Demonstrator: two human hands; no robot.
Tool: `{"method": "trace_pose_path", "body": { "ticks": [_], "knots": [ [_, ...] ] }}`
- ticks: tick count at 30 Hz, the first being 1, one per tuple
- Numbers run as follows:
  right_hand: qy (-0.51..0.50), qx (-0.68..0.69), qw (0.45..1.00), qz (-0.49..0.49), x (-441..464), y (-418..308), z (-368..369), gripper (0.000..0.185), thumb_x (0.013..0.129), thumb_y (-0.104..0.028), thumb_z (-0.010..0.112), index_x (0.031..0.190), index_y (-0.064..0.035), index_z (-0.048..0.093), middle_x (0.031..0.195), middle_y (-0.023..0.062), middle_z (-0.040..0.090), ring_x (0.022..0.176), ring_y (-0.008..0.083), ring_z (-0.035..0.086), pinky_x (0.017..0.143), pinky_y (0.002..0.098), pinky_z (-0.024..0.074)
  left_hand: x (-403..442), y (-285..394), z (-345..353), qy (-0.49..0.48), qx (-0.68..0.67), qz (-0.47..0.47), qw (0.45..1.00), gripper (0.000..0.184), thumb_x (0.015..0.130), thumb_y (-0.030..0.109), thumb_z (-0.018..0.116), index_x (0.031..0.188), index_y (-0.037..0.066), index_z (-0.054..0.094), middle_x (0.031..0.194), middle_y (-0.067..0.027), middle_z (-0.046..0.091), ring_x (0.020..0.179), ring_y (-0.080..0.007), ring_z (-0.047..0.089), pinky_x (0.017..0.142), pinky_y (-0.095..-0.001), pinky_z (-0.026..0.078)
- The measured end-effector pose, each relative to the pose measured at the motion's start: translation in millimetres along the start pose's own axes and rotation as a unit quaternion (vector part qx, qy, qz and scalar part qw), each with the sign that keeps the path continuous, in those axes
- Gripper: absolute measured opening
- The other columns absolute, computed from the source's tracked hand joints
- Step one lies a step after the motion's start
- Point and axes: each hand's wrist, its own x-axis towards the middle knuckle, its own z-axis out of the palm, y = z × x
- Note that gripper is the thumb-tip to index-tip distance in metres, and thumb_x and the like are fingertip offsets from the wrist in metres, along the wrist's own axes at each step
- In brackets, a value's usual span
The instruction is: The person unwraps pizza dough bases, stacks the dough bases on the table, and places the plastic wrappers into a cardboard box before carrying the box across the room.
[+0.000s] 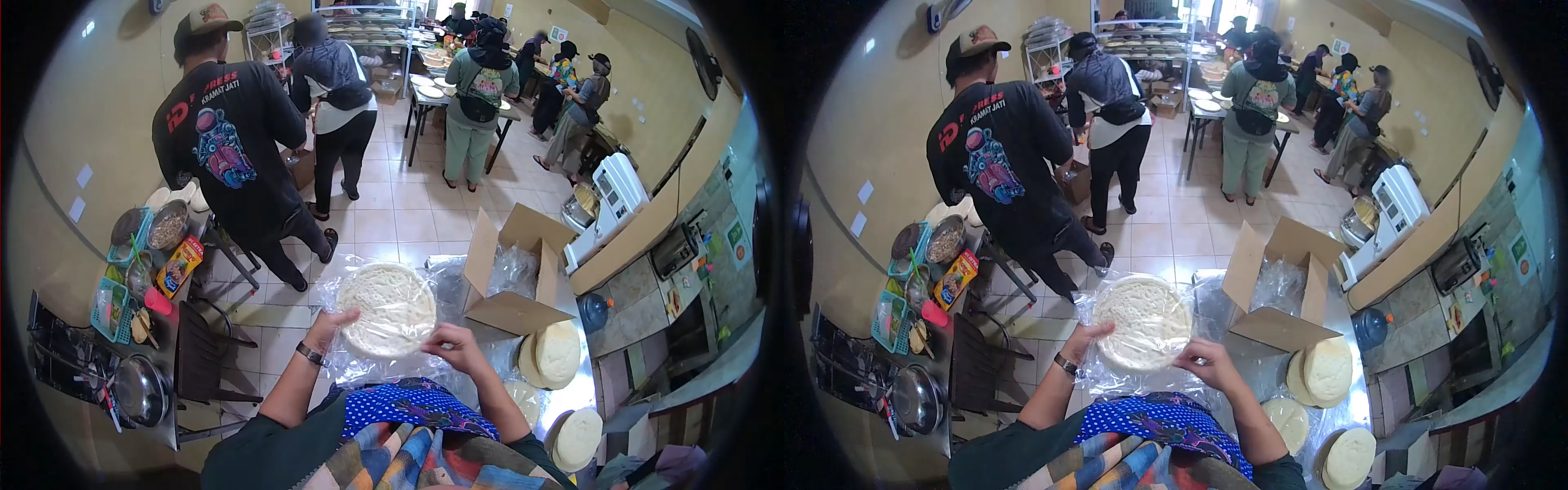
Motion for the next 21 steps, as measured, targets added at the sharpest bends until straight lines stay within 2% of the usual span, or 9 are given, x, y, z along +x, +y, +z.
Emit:
{"method": "trace_pose_path", "body": {
  "ticks": [2,3,5,7,8,10,15,17,21],
  "knots": [
    [0.142,0.338,0.925,0.102,-16.5,27.1,4.2,0.004,0.084,-0.005,0.064,0.084,-0.0038,0.061,0.083,0.0047,0.059,0.072,0.0175,0.063,0.062,0.0297,0.0513,-0.7,-0.7,-4.6,-0.005,0.010,0.021,1.000,0.053,0.081,0.005,0.069,0.130,-0.002,0.047,0.120,-0.0141,0.060,0.106,-0.0234,0.061,0.091,-0.0356,0.051],
    [0.141,0.339,0.925,0.101,-18.3,32.2,5.4,0.004,0.084,-0.005,0.064,0.084,-0.0038,0.061,0.083,0.0047,0.059,0.072,0.0175,0.063,0.062,0.0297,0.0513,-0.3,-0.5,-7.8,-0.010,0.019,0.041,0.999,0.053,0.082,0.005,0.069,0.130,-0.002,0.046,0.120,-0.0156,0.060,0.105,-0.0247,0.062,0.090,-0.0362,0.052],
    [0.415,0.487,0.736,0.222,-23.4,42.1,10.2,0.017,0.082,0.000,0.064,0.098,-0.0044,0.060,0.089,0.0052,0.058,0.078,0.0157,0.062,0.066,0.0273,0.0518,3.6,-4.0,-16.5,-0.009,-0.002,0.042,0.999,0.053,0.082,0.004,0.068,0.130,-0.001,0.046,0.121,-0.0152,0.059,0.106,-0.0246,0.061,0.090,-0.0366,0.052],
    [0.459,0.379,0.770,0.230,-17.4,36.4,12.0,0.032,0.080,-0.003,0.066,0.111,-0.0043,0.056,0.093,0.0059,0.057,0.082,0.0165,0.060,0.069,0.0282,0.0509,3.7,-1.2,-13.4,-0.011,-0.022,0.044,0.999,0.053,0.082,0.004,0.068,0.131,0.000,0.046,0.123,-0.0147,0.058,0.107,-0.0244,0.061,0.091,-0.0369,0.051],
    [0.450,0.139,0.865,0.170,-13.2,32.8,14.0,0.035,0.079,-0.006,0.068,0.112,-0.0037,0.056,0.094,0.0061,0.057,0.082,0.0165,0.059,0.069,0.0282,0.0495,3.3,-0.3,-11.0,-0.019,-0.004,0.048,0.999,0.054,0.082,0.004,0.068,0.131,0.000,0.046,0.123,-0.0136,0.058,0.108,-0.0235,0.060,0.091,-0.0365,0.051],
    [0.379,-0.231,0.895,0.046,6.2,9.4,9.8,0.045,0.075,-0.011,0.074,0.116,-0.0024,0.056,0.093,0.0061,0.056,0.078,0.0168,0.056,0.066,0.0279,0.0448,0.0,-0.8,-2.2,-0.027,0.016,0.046,0.998,0.055,0.082,0.003,0.069,0.131,0.001,0.046,0.124,-0.0124,0.058,0.109,-0.0226,0.060,0.092,-0.0361,0.050],
    [0.336,0.089,0.919,0.187,8.8,46.0,17.4,0.030,0.076,-0.010,0.075,0.102,-0.0027,0.062,0.083,0.0004,0.058,0.072,0.0099,0.054,0.063,0.0226,0.0425,-5.1,0.9,14.7,-0.072,0.116,0.060,0.989,0.058,0.080,0.002,0.071,0.132,0.002,0.047,0.123,-0.0094,0.059,0.110,-0.0190,0.058,0.094,-0.0323,0.047],
    [0.402,0.311,0.820,0.262,-4.1,63.2,7.3,0.020,0.078,-0.009,0.074,0.093,-0.0036,0.062,0.078,-0.0025,0.056,0.070,0.0075,0.051,0.062,0.0215,0.0419,-5.3,1.3,7.8,-0.071,0.111,0.065,0.989,0.057,0.079,0.002,0.071,0.132,0.002,0.048,0.122,-0.0087,0.060,0.111,-0.0187,0.057,0.095,-0.0328,0.046],
    [0.475,0.209,0.815,0.256,-20.5,88.4,25.8,0.008,0.082,-0.005,0.068,0.084,-0.0059,0.060,0.081,-0.0003,0.056,0.064,0.0070,0.053,0.060,0.0235,0.0433,-10.0,3.2,6.1,-0.063,0.080,0.038,0.994,0.058,0.078,0.001,0.072,0.131,0.003,0.048,0.124,-0.0087,0.058,0.113,-0.0193,0.056,0.097,-0.0339,0.044]
  ]
}}
